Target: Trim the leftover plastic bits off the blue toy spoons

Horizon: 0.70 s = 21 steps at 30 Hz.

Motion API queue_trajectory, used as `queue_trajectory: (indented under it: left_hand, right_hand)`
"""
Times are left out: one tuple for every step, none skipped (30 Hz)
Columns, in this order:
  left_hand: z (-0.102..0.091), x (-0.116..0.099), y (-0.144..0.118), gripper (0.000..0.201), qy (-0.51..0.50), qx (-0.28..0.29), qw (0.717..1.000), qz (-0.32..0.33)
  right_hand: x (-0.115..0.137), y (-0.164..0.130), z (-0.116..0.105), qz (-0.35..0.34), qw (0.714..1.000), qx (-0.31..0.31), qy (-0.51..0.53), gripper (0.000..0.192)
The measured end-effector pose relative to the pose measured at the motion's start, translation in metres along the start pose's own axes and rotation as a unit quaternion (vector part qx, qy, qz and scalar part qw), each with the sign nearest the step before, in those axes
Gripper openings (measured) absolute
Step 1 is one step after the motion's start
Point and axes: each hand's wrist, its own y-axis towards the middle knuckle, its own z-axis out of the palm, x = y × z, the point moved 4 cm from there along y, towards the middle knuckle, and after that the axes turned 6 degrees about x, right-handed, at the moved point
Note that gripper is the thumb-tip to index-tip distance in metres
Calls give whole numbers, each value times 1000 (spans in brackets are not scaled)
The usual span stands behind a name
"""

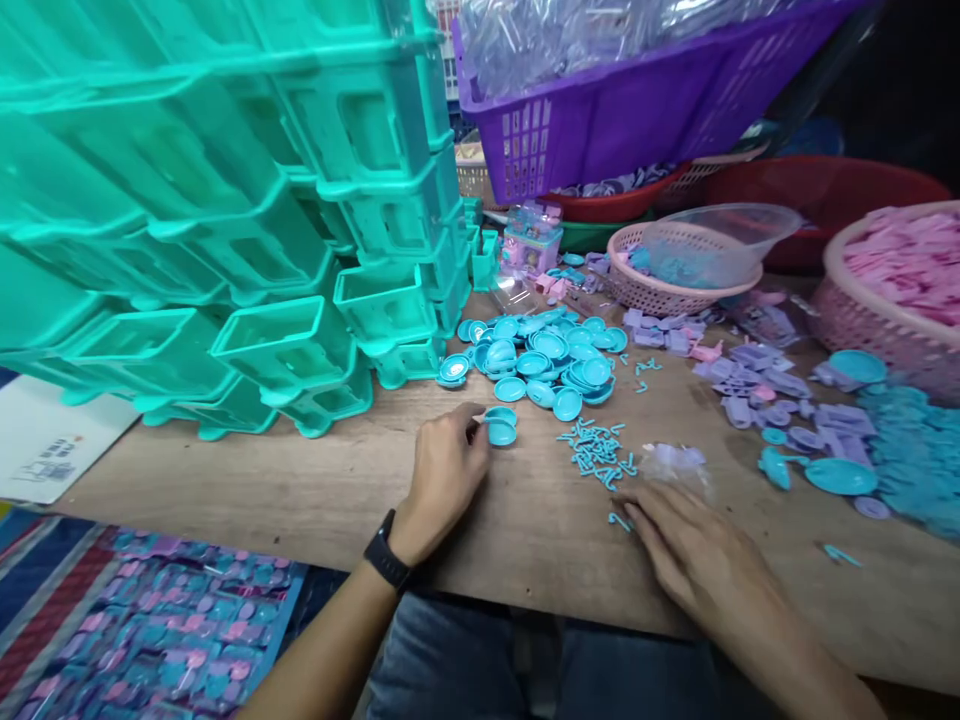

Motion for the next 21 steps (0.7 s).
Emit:
queue_trajectory:
  left_hand:
    - [2, -2, -6, 27, -23, -5, 1000, 16]
    - [4, -5, -13, 31, -43, -11, 998, 33]
    - [7, -8, -19, 31, -61, -15, 997, 51]
    - [11, -12, -25, 29, -76, -14, 995, 67]
    - [15, -16, -31, 27, -90, -8, 993, 79]
    - [20, -20, -36, 24, -102, 3, 991, 86]
    - [25, -24, -40, 22, -112, 16, 990, 88]
    - [29, -28, -43, 20, -122, 32, 988, 85]
    - [32, -31, -45, 18, -133, 47, 987, 77]
    - [35, -34, -46, 16, -147, 62, 985, 63]
    - [37, -36, -47, 13, -165, 77, 982, 47]
    - [38, -37, -47, 12, -186, 90, 978, 29]
    - [39, -38, -47, 11, -208, 100, 973, 12]
    - [40, -39, -47, 11, -230, 108, 967, -3]
    - [41, -40, -47, 11, -251, 112, 961, -16]
    - [42, -40, -48, 11, -270, 112, 956, -25]
    - [43, -41, -48, 12, -285, 111, 952, -31]
    - [44, -42, -49, 12, -295, 107, 949, -33]
    - [45, -44, -50, 13, -300, 101, 948, -31]
    - [45, -45, -51, 14, -302, 93, 949, -25]
    - [45, -47, -52, 14, -298, 83, 951, -15]
  right_hand:
    - [-1, 0, -2, -1, 1000, -1, 15, 33]
    - [-1, -1, -4, -2, 1000, 1, 24, 32]
    - [0, -1, -5, -2, 1000, 6, 27, 31]
    - [1, -1, -4, 0, 999, 14, 29, 30]
    - [3, 0, -3, 2, 999, 26, 31, 29]
    - [5, 1, -1, 6, 999, 38, 31, 27]
    - [6, 2, 0, 11, 998, 47, 30, 27]
    - [7, 3, 0, 16, 998, 56, 33, 26]
    - [7, 5, 0, 23, 997, 65, 44, 26]
    - [6, 6, -1, 32, 995, 69, 66, 25]
    - [4, 7, -3, 44, 992, 71, 97, 25]
    - [2, 7, -6, 56, 987, 68, 133, 24]
    - [0, 7, -9, 71, 981, 60, 172, 23]
    - [-2, 6, -11, 92, 973, 46, 208, 23]
    - [-4, 5, -14, 121, 963, 22, 239, 23]
    - [-4, 4, -16, 159, 951, -12, 266, 22]
    - [-4, 2, -17, 204, 933, -49, 293, 21]
    - [-1, 0, -16, 250, 908, -89, 323, 19]
    - [3, -2, -15, 291, 879, -123, 358, 18]
    - [9, -3, -12, 323, 848, -150, 393, 17]
    - [16, -2, -8, 344, 820, -169, 426, 17]
